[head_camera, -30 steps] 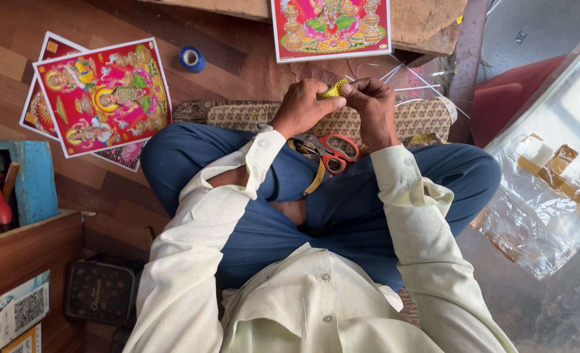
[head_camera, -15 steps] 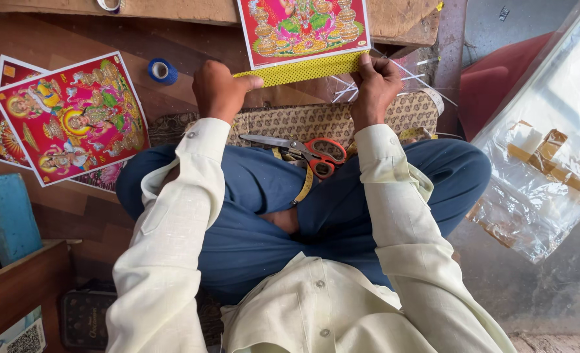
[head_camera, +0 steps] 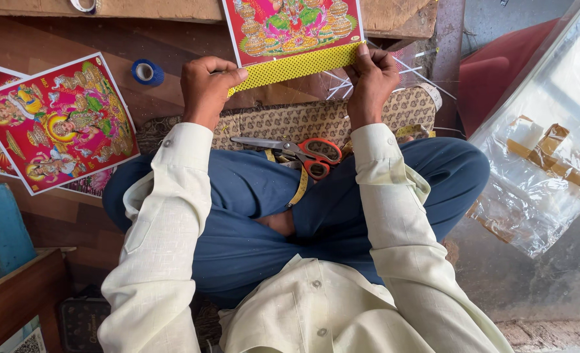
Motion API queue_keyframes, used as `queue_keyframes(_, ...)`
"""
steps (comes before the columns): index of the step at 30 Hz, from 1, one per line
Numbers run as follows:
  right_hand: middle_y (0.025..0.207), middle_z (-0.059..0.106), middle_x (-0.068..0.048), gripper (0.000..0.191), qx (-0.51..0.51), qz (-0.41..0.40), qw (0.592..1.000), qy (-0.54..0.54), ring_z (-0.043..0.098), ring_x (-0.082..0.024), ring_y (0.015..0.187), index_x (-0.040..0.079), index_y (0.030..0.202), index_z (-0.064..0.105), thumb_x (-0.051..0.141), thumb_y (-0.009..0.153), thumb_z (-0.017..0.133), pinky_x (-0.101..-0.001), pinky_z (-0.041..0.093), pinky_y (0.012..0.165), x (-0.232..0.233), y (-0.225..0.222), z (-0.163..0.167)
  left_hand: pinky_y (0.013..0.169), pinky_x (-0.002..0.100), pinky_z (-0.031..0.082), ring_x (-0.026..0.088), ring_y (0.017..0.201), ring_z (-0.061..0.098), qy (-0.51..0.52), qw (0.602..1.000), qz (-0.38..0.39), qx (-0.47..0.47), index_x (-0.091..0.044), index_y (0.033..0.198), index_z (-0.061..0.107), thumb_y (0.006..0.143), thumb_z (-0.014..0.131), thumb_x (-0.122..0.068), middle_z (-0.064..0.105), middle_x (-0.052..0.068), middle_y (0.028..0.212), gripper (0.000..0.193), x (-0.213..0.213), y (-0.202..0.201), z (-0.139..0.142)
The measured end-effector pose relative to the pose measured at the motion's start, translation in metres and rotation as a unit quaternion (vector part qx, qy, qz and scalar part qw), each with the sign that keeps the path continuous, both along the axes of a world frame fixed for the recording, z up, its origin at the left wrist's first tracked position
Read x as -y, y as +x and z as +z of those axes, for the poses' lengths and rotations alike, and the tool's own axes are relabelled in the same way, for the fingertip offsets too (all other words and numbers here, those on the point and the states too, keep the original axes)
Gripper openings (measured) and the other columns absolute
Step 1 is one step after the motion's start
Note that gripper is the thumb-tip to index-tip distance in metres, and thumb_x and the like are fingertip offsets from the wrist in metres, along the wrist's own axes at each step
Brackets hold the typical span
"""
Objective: The person sits on the floor and assembles decorative cards by applying yellow patterned tape to the edges of printed images mounted on cardboard. They use scissors to cut the tape and a metal tool to press it down, then place the finished cards into a stack.
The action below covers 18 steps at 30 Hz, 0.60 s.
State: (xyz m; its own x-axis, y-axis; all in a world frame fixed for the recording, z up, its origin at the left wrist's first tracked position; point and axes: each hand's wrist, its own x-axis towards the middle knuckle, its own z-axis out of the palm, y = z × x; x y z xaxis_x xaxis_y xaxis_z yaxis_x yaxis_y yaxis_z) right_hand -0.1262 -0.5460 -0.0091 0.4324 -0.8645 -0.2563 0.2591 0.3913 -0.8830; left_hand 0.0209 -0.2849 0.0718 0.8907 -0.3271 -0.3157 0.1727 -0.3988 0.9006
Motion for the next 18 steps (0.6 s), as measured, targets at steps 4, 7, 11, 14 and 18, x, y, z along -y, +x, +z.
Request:
queue_keyframes(4,0.083,0.071,-0.012,0.016,0.007,0.003,1.0,0.0,0.073,-0.021,0.074,0.001,0.083,0.063,0.007,0.092,0.075,-0.0403,0.068,0.072,0.0009,-0.0015,0.0002,0.049,0.023,0.05,0.007,0.058,0.064,-0.009,1.0,0.003,0.005,-0.002,0.084,0.08,0.078,0.088,-0.011,0.074,0.005,0.071,0.013,0.0006,-0.0022,-0.0004)
queue_keyframes(7,0.084,0.072,-0.013,0.016,0.006,0.003,1.0,0.004,0.074,-0.021,0.075,0.001,0.083,0.063,0.006,0.092,0.075,-0.0407,0.069,0.073,0.0013,-0.0028,0.0006,0.05,0.023,0.051,0.007,0.059,0.066,-0.019,1.0,0.0,0.011,-0.002,0.084,0.08,0.078,0.088,-0.01,0.076,0.005,0.073,0.013,0.0004,-0.0045,-0.0013)
queue_keyframes(11,0.082,0.072,-0.013,0.016,-0.008,0.002,1.0,-0.004,0.073,-0.021,0.074,0.0,0.083,0.064,0.007,0.092,0.075,-0.0405,0.069,0.072,0.0006,-0.004,0.0021,0.051,0.023,0.051,0.008,0.059,0.066,-0.013,1.0,0.003,0.004,-0.002,0.084,0.08,0.078,0.088,-0.009,0.075,0.006,0.073,0.012,0.0001,-0.0066,-0.0018)
queue_keyframes(14,0.081,0.071,-0.013,0.016,-0.011,0.002,1.0,-0.003,0.073,-0.02,0.073,0.001,0.084,0.064,0.007,0.092,0.076,-0.0403,0.069,0.071,0.0,-0.0049,0.0035,0.052,0.023,0.052,0.008,0.06,0.067,-0.024,1.0,0.002,0.004,-0.002,0.083,0.079,0.078,0.087,-0.009,0.076,0.006,0.074,0.012,0.0003,-0.0071,-0.0022)
queue_keyframes(18,0.082,0.072,-0.012,0.016,-0.015,0.007,1.0,-0.005,0.073,-0.02,0.073,0.001,0.084,0.064,0.008,0.092,0.076,-0.0388,0.068,0.07,-0.0005,-0.0056,0.0035,0.054,0.023,0.053,0.008,0.061,0.069,-0.026,1.0,0.002,0.008,-0.001,0.082,0.079,0.078,0.088,-0.008,0.077,0.007,0.074,0.012,-0.0002,-0.0075,-0.0045)
